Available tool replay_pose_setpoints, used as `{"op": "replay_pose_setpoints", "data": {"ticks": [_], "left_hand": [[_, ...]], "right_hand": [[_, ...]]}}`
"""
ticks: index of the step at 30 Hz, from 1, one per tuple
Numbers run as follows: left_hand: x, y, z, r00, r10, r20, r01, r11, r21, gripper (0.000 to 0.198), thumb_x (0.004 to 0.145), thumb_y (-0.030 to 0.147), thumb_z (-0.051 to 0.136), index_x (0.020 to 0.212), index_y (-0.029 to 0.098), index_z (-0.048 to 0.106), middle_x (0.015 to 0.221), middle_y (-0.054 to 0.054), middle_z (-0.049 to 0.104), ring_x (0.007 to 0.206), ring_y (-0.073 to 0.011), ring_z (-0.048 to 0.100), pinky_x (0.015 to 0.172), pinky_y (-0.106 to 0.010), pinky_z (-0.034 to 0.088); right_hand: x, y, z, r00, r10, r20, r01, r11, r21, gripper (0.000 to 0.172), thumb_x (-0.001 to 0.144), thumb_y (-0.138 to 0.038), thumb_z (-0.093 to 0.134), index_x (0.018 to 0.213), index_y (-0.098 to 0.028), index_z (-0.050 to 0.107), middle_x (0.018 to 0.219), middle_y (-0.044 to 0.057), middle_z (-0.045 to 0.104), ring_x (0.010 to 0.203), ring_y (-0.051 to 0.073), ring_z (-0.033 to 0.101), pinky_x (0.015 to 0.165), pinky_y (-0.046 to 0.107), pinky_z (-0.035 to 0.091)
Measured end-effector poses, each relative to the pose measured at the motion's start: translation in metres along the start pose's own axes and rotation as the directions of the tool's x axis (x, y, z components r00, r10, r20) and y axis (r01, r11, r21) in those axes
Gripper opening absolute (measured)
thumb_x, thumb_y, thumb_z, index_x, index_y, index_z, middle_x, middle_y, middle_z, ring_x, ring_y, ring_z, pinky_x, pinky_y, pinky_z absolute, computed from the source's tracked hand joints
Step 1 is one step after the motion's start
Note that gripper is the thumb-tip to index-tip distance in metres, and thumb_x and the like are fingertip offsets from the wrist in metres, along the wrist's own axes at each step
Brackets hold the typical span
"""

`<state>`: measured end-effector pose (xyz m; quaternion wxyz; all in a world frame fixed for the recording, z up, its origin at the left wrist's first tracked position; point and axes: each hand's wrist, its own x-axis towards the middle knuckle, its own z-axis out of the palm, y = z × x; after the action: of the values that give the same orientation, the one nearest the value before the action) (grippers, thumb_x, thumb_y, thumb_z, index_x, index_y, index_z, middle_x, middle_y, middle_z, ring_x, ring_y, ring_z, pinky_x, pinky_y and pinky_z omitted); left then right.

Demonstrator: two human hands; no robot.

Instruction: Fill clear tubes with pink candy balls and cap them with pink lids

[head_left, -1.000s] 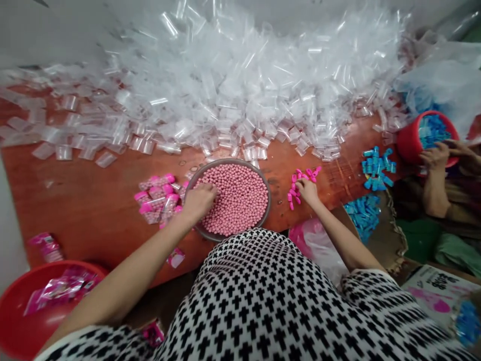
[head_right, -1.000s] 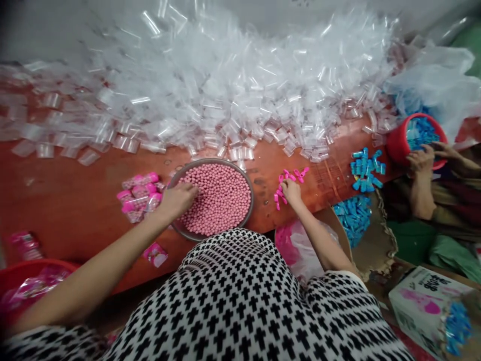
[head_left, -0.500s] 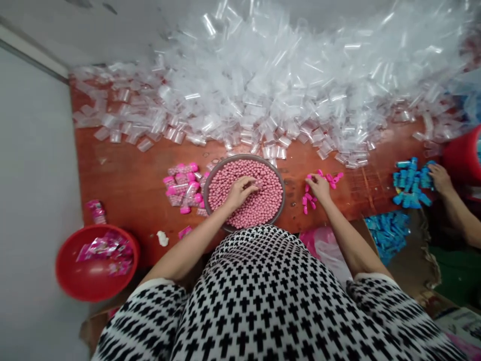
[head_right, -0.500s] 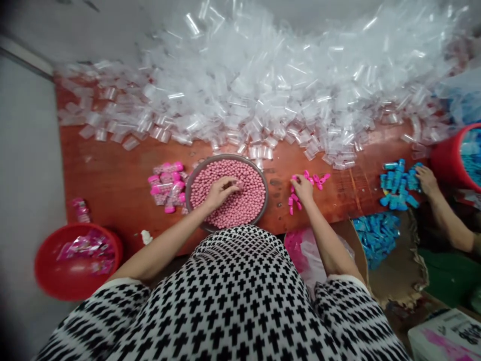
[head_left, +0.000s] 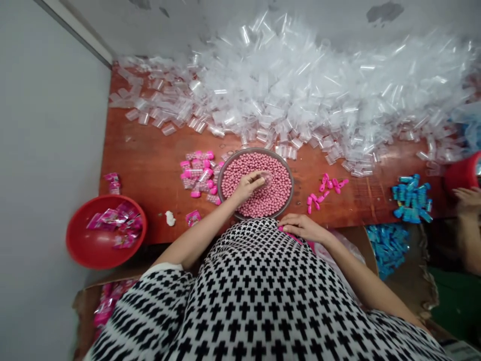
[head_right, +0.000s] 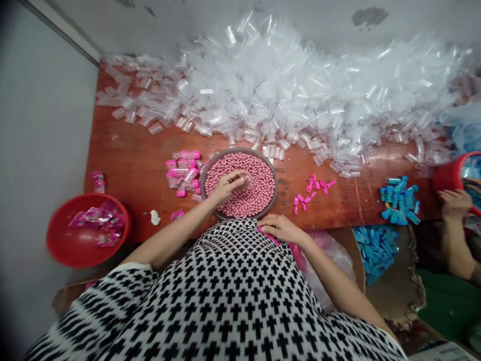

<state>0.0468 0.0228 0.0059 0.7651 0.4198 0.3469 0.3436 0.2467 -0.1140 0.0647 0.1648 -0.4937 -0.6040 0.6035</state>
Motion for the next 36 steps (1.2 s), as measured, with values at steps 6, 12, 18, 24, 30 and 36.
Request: {"op": "replay_pose_setpoints", "data": {"ticks": [6,12,18,24,30,36], "left_hand": [[-0.009,0.004,-0.011,0.999,-0.042,-0.021,0.041,0.999,-0.032,0.048,0.077,0.050,0.062,0.110,0.016,0.063,0.109,-0.011,0.067,0.091,-0.0200,0.066,0.084,-0.039,0.054],[0.000,-0.010,-0.027,0.995,0.088,-0.050,-0.006,0.547,0.837,0.023,0.085,0.033,0.056,0.100,0.019,0.067,0.106,-0.008,0.066,0.105,-0.0216,0.059,0.092,-0.035,0.045],[0.019,-0.031,-0.004,1.000,0.006,0.030,-0.031,0.179,0.983,0.022,0.089,0.019,0.046,0.097,0.017,0.067,0.106,-0.012,0.062,0.104,-0.0225,0.057,0.086,-0.034,0.045],[0.007,-0.022,-0.011,0.972,0.232,0.025,-0.200,0.774,0.600,0.027,0.086,0.030,0.055,0.107,0.016,0.065,0.108,-0.007,0.066,0.100,-0.0178,0.060,0.093,-0.033,0.045],[-0.010,-0.006,-0.014,0.976,0.216,0.026,-0.212,0.919,0.331,0.037,0.081,0.039,0.061,0.110,0.016,0.065,0.112,-0.009,0.067,0.104,-0.0197,0.061,0.095,-0.035,0.045],[-0.016,0.005,-0.008,0.959,0.269,0.090,-0.279,0.833,0.478,0.031,0.083,0.035,0.059,0.109,0.019,0.067,0.109,-0.006,0.069,0.101,-0.0189,0.062,0.093,-0.032,0.045]], "right_hand": [[-0.005,-0.009,-0.005,0.993,0.039,0.114,-0.023,0.989,-0.144,0.031,0.077,-0.039,0.066,0.104,-0.024,0.072,0.089,0.002,0.072,0.077,0.018,0.065,0.074,0.029,0.049],[-0.002,-0.008,-0.012,0.986,0.096,-0.139,-0.090,0.995,0.046,0.034,0.077,-0.040,0.065,0.106,-0.023,0.070,0.100,0.004,0.071,0.090,0.020,0.064,0.081,0.033,0.050],[0.010,-0.012,-0.016,0.894,0.118,-0.433,-0.029,0.978,0.207,0.036,0.072,-0.040,0.070,0.104,-0.024,0.068,0.096,0.004,0.069,0.084,0.018,0.062,0.081,0.034,0.050],[0.030,-0.011,-0.022,0.857,0.112,-0.503,0.096,0.924,0.370,0.040,0.069,-0.041,0.073,0.103,-0.024,0.063,0.085,0.001,0.067,0.076,0.016,0.062,0.077,0.034,0.051],[0.059,-0.026,-0.037,0.857,-0.038,-0.514,0.140,0.977,0.160,0.041,0.071,-0.043,0.071,0.107,-0.024,0.064,0.095,0.003,0.067,0.088,0.019,0.063,0.084,0.035,0.049],[0.075,-0.053,-0.043,0.849,-0.295,-0.439,0.118,0.915,-0.386,0.035,0.083,-0.041,0.059,0.113,-0.025,0.064,0.112,0.005,0.067,0.102,0.023,0.062,0.096,0.037,0.044]]}}
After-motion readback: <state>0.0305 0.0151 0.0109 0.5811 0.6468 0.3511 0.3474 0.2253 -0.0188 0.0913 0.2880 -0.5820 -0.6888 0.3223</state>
